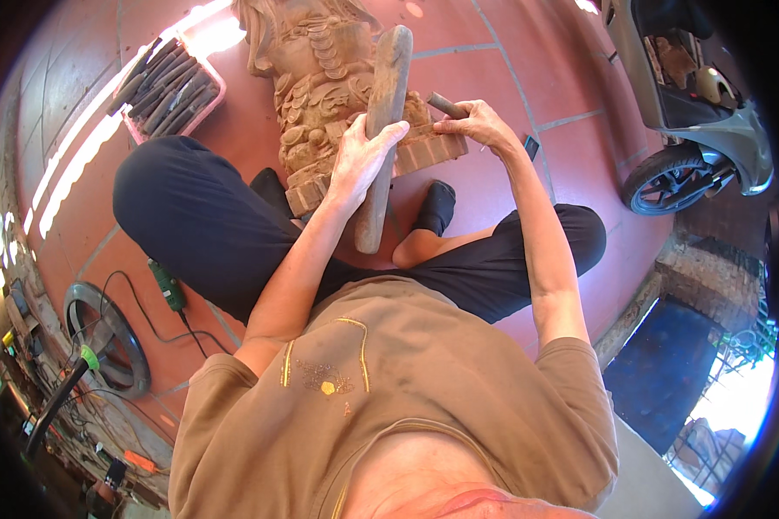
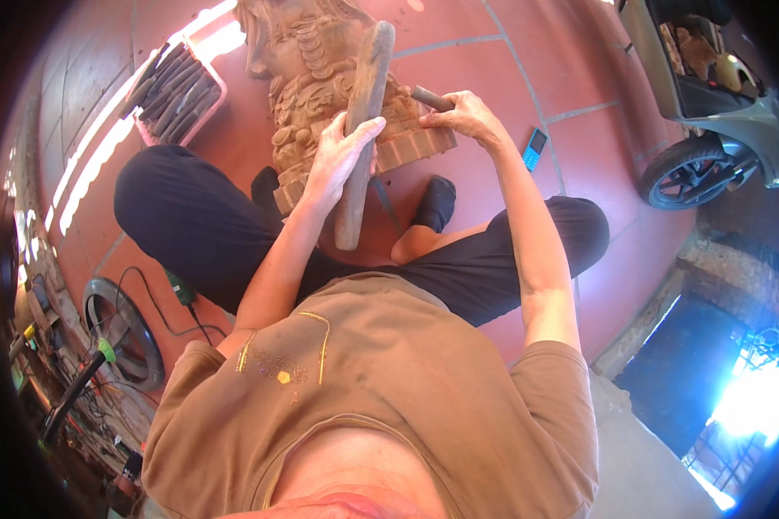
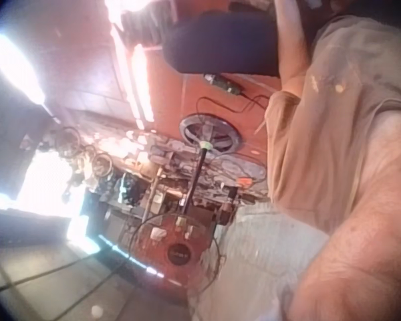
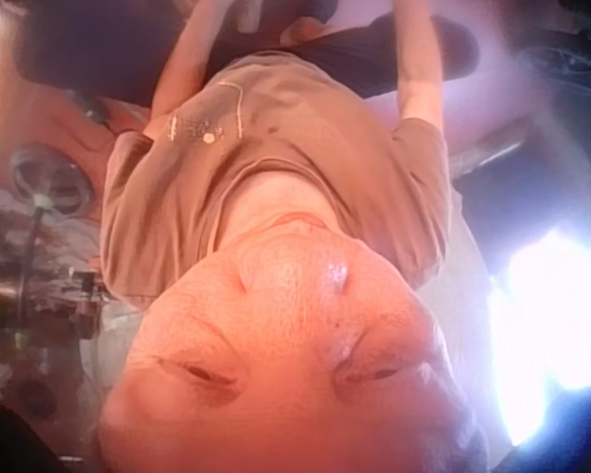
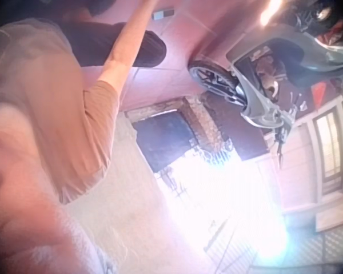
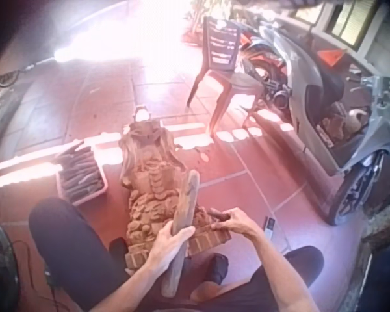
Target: The person carves a wooden block using a chisel and mallet while sitting cross-legged on the floor. They repeatedly strike the chisel to shape the wood, occasionally adjusting the block's position.
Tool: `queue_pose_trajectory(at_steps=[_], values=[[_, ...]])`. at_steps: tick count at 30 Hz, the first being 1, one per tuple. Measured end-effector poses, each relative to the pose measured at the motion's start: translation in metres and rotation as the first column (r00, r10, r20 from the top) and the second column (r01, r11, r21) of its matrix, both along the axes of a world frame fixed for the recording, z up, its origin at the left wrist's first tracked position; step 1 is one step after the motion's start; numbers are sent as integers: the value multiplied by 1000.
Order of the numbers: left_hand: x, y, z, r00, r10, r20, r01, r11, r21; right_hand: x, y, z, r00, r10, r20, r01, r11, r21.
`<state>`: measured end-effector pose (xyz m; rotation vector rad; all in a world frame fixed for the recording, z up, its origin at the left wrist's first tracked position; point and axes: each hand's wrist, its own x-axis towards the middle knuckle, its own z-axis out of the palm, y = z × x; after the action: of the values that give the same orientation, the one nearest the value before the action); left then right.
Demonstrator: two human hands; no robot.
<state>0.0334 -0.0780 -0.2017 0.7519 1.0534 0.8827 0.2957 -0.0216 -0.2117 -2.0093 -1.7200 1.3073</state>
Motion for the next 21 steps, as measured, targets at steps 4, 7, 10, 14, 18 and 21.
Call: queue_pose_trajectory(at_steps=[4,7,10,14,18,21], values=[[0,0,-1,1000,3,14,-3,1000,-1,-22,-4,35,975,143,169,-137,990,-43],[-1,1,-1,1000,3,15,-3,1000,-6,-18,-10,31,991,127,-50,-128,992,-8],[-1,0,-2,1000,-1,28,1,1000,-4,-18,-17,26,979,200,-33,-194,972,129],[-1,0,-1,1000,3,18,-2,1000,-14,-24,-23,24,972,230,50,-235,947,217],[-1,0,-3,1000,-1,25,1,1000,3,-18,-22,14,994,66,-86,-50,983,176],[0,-1,-3,1000,-7,19,7,1000,-6,-15,-27,11,983,-91,-160,109,988,109]])
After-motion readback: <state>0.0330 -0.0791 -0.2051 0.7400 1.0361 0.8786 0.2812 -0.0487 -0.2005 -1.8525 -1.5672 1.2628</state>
